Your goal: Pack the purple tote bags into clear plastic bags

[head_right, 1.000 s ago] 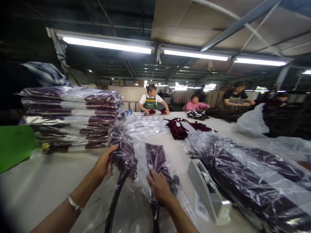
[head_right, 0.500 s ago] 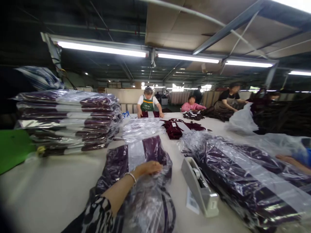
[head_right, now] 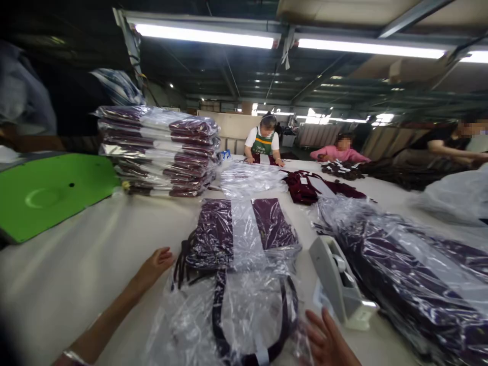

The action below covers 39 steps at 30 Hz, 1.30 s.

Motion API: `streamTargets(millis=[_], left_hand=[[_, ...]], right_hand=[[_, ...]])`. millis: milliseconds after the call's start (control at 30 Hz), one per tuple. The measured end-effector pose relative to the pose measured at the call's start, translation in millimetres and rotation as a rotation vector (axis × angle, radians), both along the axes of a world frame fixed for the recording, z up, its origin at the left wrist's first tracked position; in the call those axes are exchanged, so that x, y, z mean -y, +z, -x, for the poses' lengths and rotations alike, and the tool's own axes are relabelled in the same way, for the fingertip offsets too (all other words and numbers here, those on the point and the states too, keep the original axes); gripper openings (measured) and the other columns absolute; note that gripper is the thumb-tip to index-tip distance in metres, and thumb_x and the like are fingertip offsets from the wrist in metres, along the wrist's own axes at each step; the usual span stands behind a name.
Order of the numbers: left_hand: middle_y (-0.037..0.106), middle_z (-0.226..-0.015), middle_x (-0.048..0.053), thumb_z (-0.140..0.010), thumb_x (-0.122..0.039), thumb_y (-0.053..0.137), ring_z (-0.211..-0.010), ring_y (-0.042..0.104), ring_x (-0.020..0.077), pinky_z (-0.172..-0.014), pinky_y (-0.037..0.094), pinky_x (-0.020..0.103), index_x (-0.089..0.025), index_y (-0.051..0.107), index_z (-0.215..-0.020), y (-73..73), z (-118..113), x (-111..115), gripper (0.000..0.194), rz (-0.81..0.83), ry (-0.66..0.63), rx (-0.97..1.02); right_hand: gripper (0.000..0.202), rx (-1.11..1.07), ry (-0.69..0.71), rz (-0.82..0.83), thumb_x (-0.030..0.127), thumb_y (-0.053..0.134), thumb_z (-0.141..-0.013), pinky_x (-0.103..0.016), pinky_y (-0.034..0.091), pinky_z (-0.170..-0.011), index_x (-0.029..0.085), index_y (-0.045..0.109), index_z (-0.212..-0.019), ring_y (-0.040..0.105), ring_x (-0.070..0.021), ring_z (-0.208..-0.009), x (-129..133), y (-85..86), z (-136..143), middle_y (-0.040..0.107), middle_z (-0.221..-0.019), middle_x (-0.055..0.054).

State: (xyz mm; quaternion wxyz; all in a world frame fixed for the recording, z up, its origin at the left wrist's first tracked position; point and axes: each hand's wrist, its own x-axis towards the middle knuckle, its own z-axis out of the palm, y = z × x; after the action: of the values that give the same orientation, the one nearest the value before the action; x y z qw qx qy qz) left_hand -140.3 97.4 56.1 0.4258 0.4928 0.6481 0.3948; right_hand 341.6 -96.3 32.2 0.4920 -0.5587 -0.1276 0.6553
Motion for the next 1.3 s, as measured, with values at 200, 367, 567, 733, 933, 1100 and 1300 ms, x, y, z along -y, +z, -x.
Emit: streamTargets(millis=[200, 367, 567, 733, 933, 1100, 1300], left_hand=[[0.076, -0.090, 0.013, -0.046, -0.065, 0.089, -0.079, 0.071, 0.0271, -0.070, 0.056, 0.036, -0.013, 0.067, -0.099, 8.3, -69, -4, 0.078, 0.096, -0.274, 0.419], [0.072, -0.081, 0.006, -0.051, -0.053, 0.087, -0.081, 0.067, 0.0230, -0.072, 0.051, 0.031, -0.014, 0.064, -0.099, 32.6, -82, -68, 0.066, -0.093, -0.142, 0.243], [0.062, -0.061, -0.003, -0.053, -0.045, 0.086, -0.052, 0.053, 0.0137, -0.052, 0.039, 0.025, -0.013, 0.064, -0.103, 13.1, -32, -46, 0.063, 0.008, -0.241, 0.092], [0.057, -0.059, -0.006, -0.061, -0.057, 0.078, -0.050, 0.047, 0.0108, -0.047, 0.033, 0.022, -0.013, 0.063, -0.107, -0.5, 15, 15, 0.066, 0.066, -0.203, 0.016], [0.068, -0.081, 0.003, -0.062, -0.061, 0.080, -0.068, 0.063, 0.0177, -0.056, 0.049, 0.027, -0.013, 0.058, -0.122, 13.8, 25, 68, 0.080, 0.179, -0.206, 0.095], [0.063, -0.071, -0.001, -0.062, -0.056, 0.079, -0.059, 0.059, 0.0146, -0.052, 0.047, 0.025, -0.016, 0.061, -0.107, 8.8, 24, 94, 0.063, 0.147, -0.188, 0.047], [0.051, -0.056, -0.006, -0.067, -0.063, 0.065, -0.044, 0.045, 0.0104, -0.041, 0.037, 0.022, -0.020, 0.055, -0.083, 3.2, 30, 103, 0.048, 0.078, -0.149, -0.051]], right_hand=[[0.051, 0.338, 0.000, -0.171, 0.043, 0.086, -0.054, -0.032, 0.059, -0.073, 0.017, 0.068, -0.094, 0.073, -0.0257, -0.079, -66, 9.6, 72, 0.076, -0.082, -0.005], [0.033, 0.426, -0.175, -0.259, 0.040, 0.072, -0.064, -0.028, 0.055, -0.061, 0.019, 0.062, -0.087, 0.067, -0.0193, -0.065, -105, 18.4, 125, 0.068, -0.066, 0.001], [0.036, 0.422, 0.108, -0.123, 0.050, 0.075, -0.068, -0.025, 0.047, -0.044, 0.021, 0.057, -0.075, 0.059, -0.0148, -0.048, -44, 9.8, 80, 0.060, -0.057, 0.003], [0.037, 0.606, 0.011, 0.048, 0.048, 0.076, -0.066, -0.028, 0.054, -0.050, 0.019, 0.063, -0.083, 0.067, -0.0187, -0.056, 47, 5.9, -6, 0.068, -0.066, -0.004], [0.062, 1.334, -0.028, -0.338, 0.061, 0.067, -0.076, -0.046, 0.059, -0.090, 0.018, 0.063, -0.120, 0.067, -0.0338, -0.113, 54, 34.5, 32, 0.069, -0.124, -0.017], [0.060, 1.799, 0.241, -0.547, 0.032, 0.063, -0.087, -0.046, 0.051, -0.104, 0.016, 0.051, -0.144, 0.055, -0.0337, -0.131, -12, 42.7, 105, 0.057, -0.145, -0.017], [0.036, 1.599, -0.027, -0.141, 0.032, 0.049, -0.088, -0.033, 0.056, -0.074, 0.017, 0.069, -0.115, 0.073, -0.0237, -0.080, 10, 34.0, 28, 0.076, -0.100, -0.012]])
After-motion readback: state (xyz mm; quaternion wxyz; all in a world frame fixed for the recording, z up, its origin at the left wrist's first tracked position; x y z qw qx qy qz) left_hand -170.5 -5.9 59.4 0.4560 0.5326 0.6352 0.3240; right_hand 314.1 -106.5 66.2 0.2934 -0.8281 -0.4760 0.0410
